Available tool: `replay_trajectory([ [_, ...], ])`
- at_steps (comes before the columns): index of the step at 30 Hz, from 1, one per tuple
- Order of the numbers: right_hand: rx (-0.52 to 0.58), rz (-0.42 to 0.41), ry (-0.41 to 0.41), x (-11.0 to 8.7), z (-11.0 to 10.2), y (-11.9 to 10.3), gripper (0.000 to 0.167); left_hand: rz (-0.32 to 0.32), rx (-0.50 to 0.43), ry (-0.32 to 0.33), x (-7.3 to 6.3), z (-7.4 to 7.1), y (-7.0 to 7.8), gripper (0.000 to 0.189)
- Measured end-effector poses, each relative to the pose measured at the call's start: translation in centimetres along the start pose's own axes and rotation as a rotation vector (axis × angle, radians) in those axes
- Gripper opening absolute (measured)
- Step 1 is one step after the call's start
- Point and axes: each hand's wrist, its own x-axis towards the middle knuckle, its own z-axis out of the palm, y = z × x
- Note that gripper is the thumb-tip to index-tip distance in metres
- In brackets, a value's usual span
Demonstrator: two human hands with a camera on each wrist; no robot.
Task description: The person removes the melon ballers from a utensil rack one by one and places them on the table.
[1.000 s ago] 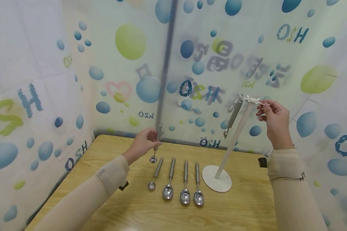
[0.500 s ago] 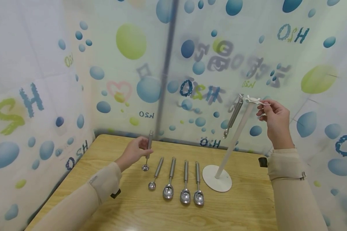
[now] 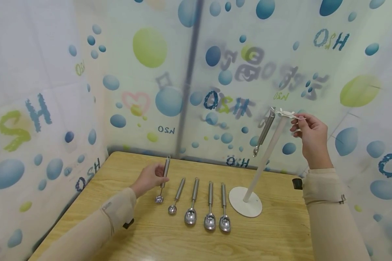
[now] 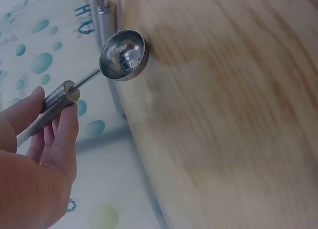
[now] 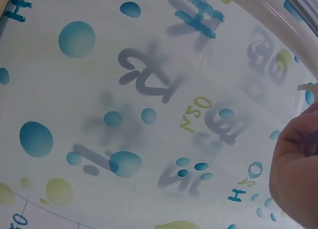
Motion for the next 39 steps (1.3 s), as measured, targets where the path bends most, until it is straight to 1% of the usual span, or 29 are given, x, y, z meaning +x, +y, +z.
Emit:
replay_trajectory([
  [5, -0.004, 0.008, 0.007, 0.0, 0.0, -0.1, 0.02, -0.045, -0.019, 0.004, 0.0, 0.6, -0.8, 0.034],
  [11, 0.006, -0.004, 0.006, 0.0, 0.1, -0.1, 0.018, -0.084, -0.017, -0.004, 0.2, 1.0, -1.1, 0.032],
  [17, 0.012, -0.02, 0.0, 0.0, 0.3, -0.1, 0.017, -0.123, 0.031, -0.01, 0.5, 1.2, -1.3, 0.025],
  [20, 0.012, -0.019, 0.001, 0.0, 0.3, -0.1, 0.017, -0.145, 0.055, -0.024, 0.7, 1.3, -1.2, 0.023],
  [24, 0.009, -0.015, 0.005, 0.0, 0.3, -0.1, 0.017, -0.176, 0.073, -0.049, 0.9, 1.4, -1.1, 0.024],
  [28, 0.003, -0.012, 0.004, -0.1, 0.3, -0.2, 0.017, -0.213, 0.095, -0.062, 1.1, 1.6, -1.3, 0.025],
  [35, 0.01, -0.017, 0.003, -0.2, 0.5, -0.4, 0.017, -0.234, 0.169, -0.078, 1.3, 1.8, -1.9, 0.023],
  [39, -0.001, -0.015, 0.007, -0.2, 0.4, -0.4, 0.016, -0.235, 0.214, -0.071, 1.2, 2.1, -1.8, 0.016],
])
